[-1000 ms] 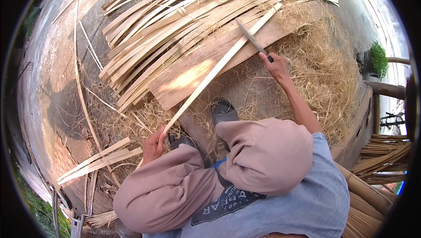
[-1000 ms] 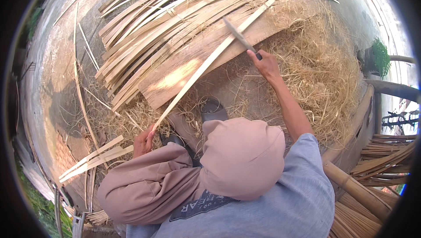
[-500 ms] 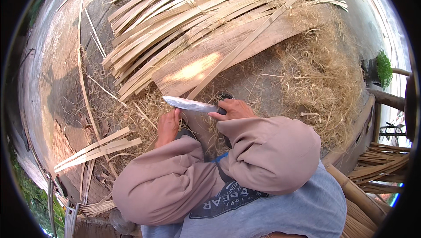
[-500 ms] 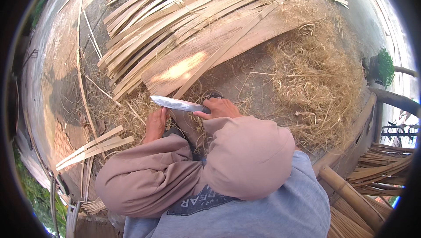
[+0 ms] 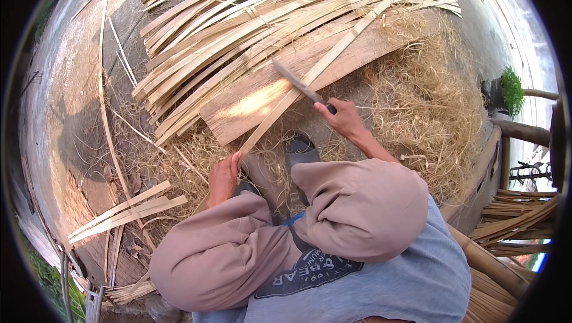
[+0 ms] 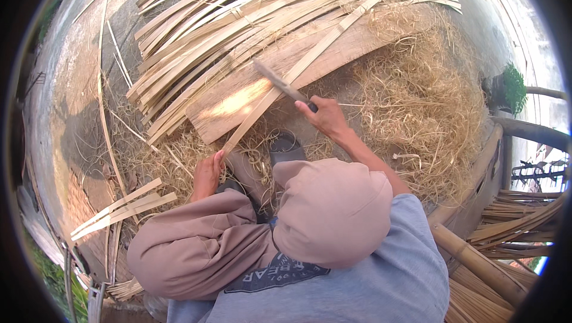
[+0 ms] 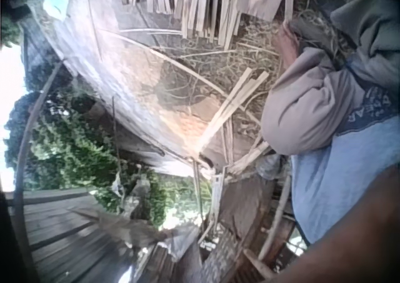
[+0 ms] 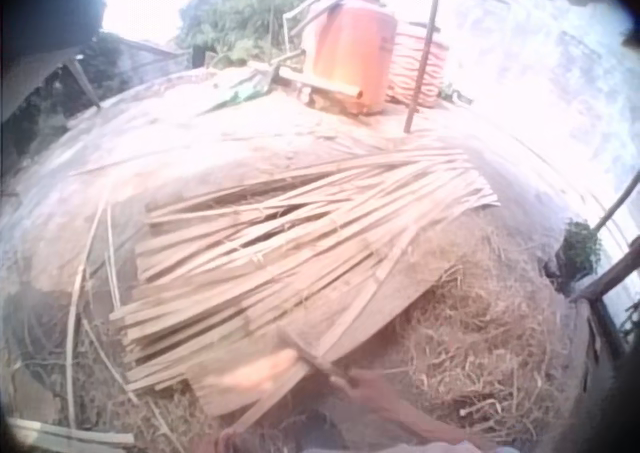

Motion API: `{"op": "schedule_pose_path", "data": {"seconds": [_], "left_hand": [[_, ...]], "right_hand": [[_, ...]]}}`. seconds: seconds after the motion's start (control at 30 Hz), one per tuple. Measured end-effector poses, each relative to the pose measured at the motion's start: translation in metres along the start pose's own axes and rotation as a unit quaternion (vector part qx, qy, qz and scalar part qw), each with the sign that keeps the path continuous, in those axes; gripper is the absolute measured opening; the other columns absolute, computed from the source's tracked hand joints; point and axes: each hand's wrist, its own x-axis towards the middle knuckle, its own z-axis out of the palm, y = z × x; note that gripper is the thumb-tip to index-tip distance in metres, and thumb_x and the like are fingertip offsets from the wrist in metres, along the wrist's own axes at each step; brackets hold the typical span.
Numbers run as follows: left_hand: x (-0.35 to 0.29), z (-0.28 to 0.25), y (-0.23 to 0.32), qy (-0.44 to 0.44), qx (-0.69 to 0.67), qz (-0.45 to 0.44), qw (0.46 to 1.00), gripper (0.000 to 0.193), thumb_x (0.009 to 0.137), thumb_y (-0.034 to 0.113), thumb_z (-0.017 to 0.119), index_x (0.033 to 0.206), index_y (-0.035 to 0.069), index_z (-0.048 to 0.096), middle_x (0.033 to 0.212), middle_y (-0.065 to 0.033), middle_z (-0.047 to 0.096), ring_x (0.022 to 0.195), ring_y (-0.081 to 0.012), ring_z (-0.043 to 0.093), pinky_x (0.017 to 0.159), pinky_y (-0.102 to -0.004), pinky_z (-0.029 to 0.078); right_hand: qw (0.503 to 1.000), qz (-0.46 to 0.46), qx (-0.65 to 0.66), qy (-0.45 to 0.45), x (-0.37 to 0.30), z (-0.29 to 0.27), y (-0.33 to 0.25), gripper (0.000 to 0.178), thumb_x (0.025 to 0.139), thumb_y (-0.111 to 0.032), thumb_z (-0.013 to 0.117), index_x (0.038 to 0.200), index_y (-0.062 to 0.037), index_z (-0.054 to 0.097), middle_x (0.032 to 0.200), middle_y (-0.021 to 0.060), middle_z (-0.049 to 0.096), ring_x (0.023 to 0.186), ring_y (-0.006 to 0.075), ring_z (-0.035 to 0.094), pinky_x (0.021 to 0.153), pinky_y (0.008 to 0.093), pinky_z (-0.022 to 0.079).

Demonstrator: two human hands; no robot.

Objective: The person sits on a straw-covered floor and uses a knife to split long bamboo strips into thinner slats on a wooden board. The person repeatedly positions each strip, splits it, and places the resulting slats into a growing pile.

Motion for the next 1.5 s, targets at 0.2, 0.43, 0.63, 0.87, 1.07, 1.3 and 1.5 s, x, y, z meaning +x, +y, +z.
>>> {"op": "schedule_pose_path", "data": {"seconds": [0.2, 0.43, 0.63, 0.87, 1.07, 1.3, 1.5], "left_hand": [[-0.044, -0.037, -0.047, -0.062, -0.033, -0.062, 0.996, 0.054, 0.111, 0.042, 0.045, 0.082, 0.004, 0.07, 0.061, -0.0122, 0.061, 0.054, -0.0307, 0.059, 0.057, -0.0448, 0.045], [-0.048, -0.044, -0.074, -0.153, -0.125, -0.165, 0.966, 0.062, 0.11, 0.051, 0.047, 0.074, 0.005, 0.066, 0.055, 0.0, 0.051, 0.05, -0.0098, 0.046, 0.047, -0.0306, 0.033], [-0.031, -0.079, -0.045, -0.29, -0.234, -0.258, 0.892, 0.059, 0.109, 0.053, 0.049, 0.073, 0.007, 0.063, 0.056, 0.0026, 0.051, 0.05, -0.0087, 0.046, 0.049, -0.0303, 0.036], [-0.043, -0.101, -0.049, -0.294, -0.287, -0.252, 0.876, 0.057, 0.107, 0.055, 0.053, 0.075, 0.009, 0.062, 0.059, 0.0038, 0.055, 0.052, -0.0063, 0.05, 0.048, -0.0252, 0.038], [-0.104, -0.118, -0.121, -0.162, -0.335, -0.399, 0.838, 0.052, 0.107, 0.052, 0.056, 0.082, 0.007, 0.066, 0.068, -0.0004, 0.063, 0.058, -0.0097, 0.06, 0.054, -0.0274, 0.047], [-0.017, -0.071, -0.107, -0.322, -0.259, -0.206, 0.887, 0.057, 0.107, 0.051, 0.055, 0.091, -0.001, 0.071, 0.076, -0.0078, 0.073, 0.063, -0.0142, 0.067, 0.057, -0.0303, 0.052], [0.023, -0.014, -0.047, -0.117, -0.145, -0.153, 0.971, 0.062, 0.097, 0.059, 0.067, 0.072, 0.002, 0.07, 0.058, -0.0018, 0.06, 0.051, -0.0118, 0.052, 0.049, -0.0301, 0.037]], "right_hand": [[0.995, -0.037, -0.078, 0.05, 0.004, -0.012, 0.031, 0.064, 0.098, -0.058, 0.065, 0.07, -0.0011, 0.059, 0.064, 0.0166, 0.062, 0.06, 0.0332, 0.063, 0.058, 0.0472, 0.049], [0.984, 0.119, 0.002, 0.133, 0.071, -0.077, 0.082, 0.073, 0.099, -0.063, 0.059, 0.065, 0.0016, 0.06, 0.055, 0.0162, 0.057, 0.052, 0.027, 0.055, 0.055, 0.0467, 0.043], [0.987, -0.144, -0.057, 0.039, -0.027, 0.018, 0.015, 0.066, 0.098, -0.059, 0.065, 0.071, 0.0014, 0.062, 0.058, 0.0199, 0.059, 0.055, 0.0314, 0.061, 0.057, 0.0467, 0.048], [0.989, 0.051, -0.054, 0.125, 0.034, -0.044, 0.056, 0.068, 0.097, -0.063, 0.063, 0.074, 0.0004, 0.065, 0.064, 0.0242, 0.062, 0.061, 0.0376, 0.064, 0.06, 0.0468, 0.05], [0.99, 0.042, -0.084, 0.109, 0.052, -0.068, 0.08, 0.071, 0.096, -0.066, 0.062, 0.072, 0.0006, 0.064, 0.064, 0.0241, 0.062, 0.065, 0.0402, 0.067, 0.062, 0.0481, 0.051], [0.985, 0.104, 0.076, 0.111, 0.037, -0.03, 0.053, 0.071, 0.098, -0.059, 0.062, 0.065, 0.0038, 0.058, 0.06, 0.0242, 0.057, 0.057, 0.0356, 0.056, 0.06, 0.0469, 0.047], [0.991, -0.099, -0.055, 0.066, 0.0, -0.007, 0.031, 0.068, 0.101, -0.058, 0.061, 0.063, -0.0011, 0.054, 0.053, 0.0082, 0.049, 0.051, 0.0186, 0.053, 0.049, 0.0396, 0.043]]}}
